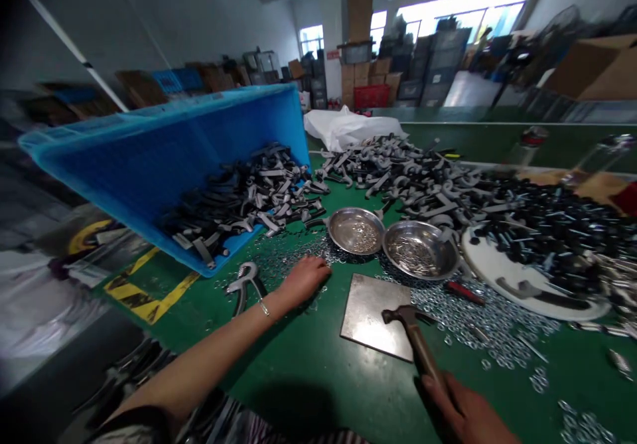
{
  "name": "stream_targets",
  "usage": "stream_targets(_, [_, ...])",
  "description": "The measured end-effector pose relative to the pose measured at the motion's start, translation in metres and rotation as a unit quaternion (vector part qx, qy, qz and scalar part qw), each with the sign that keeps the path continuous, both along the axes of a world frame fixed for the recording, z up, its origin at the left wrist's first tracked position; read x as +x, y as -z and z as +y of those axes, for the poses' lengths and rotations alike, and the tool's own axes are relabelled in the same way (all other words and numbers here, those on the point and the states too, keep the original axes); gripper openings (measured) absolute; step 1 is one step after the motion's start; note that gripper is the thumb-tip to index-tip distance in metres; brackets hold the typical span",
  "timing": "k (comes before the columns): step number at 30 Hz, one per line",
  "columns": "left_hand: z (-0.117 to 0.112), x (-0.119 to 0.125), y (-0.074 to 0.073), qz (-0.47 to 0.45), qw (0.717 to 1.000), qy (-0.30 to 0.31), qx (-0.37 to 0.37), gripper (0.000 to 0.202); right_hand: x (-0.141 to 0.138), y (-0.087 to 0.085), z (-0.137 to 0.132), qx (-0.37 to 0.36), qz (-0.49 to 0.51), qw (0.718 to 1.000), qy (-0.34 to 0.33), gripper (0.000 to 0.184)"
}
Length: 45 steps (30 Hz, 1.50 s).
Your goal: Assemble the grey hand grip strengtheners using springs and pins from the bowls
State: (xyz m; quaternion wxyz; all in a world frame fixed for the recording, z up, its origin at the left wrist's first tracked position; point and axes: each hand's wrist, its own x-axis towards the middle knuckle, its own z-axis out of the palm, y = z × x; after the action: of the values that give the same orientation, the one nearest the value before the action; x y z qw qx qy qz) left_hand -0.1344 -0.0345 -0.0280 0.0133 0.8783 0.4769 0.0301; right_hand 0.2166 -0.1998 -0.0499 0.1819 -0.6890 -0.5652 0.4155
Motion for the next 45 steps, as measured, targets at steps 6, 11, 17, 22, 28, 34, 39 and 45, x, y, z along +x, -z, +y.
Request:
stream_targets(6, [0.028,0.027,0.021,-0.005,0.999,0.032,0.010,0.025,0.072,-0.011,0.013,0.073,-0.090,0.993,0.011,0.036])
stream_targets(11, [0.042,0.027,0.017,0.011,1.000,0.019,0.003,0.022,0.169,-0.011,0.039,0.126,-0.147,0.957,0.216,0.020])
stream_targets(17, [0.023,0.004,0.019,-0.281,0.928,-0.176,-0.170,0.035,0.215,-0.020,0.067,0.140,-0.134,0.935,0.296,0.016])
stream_targets(22, [-0.026,0.010,0.014,-0.484,0.787,-0.229,-0.307,0.047,0.151,-0.020,0.064,0.111,0.055,0.970,0.208,0.036])
stream_targets(28, [-0.073,0.088,-0.007,-0.630,0.652,-0.155,-0.391,0.034,0.006,-0.020,0.061,0.019,0.492,0.861,0.126,0.029])
stream_targets(34, [-0.098,0.111,-0.003,-0.705,0.556,-0.154,-0.412,0.033,-0.070,-0.026,0.054,-0.060,0.587,0.806,0.040,0.016])
stream_targets(39, [-0.108,0.097,0.004,-0.738,0.517,-0.152,-0.407,0.031,-0.084,-0.025,0.050,-0.085,0.597,0.794,0.077,0.017])
stream_targets(45, [-0.106,0.089,0.007,-0.736,0.514,-0.151,-0.413,0.029,-0.090,-0.015,0.047,-0.151,0.635,0.748,0.117,0.025])
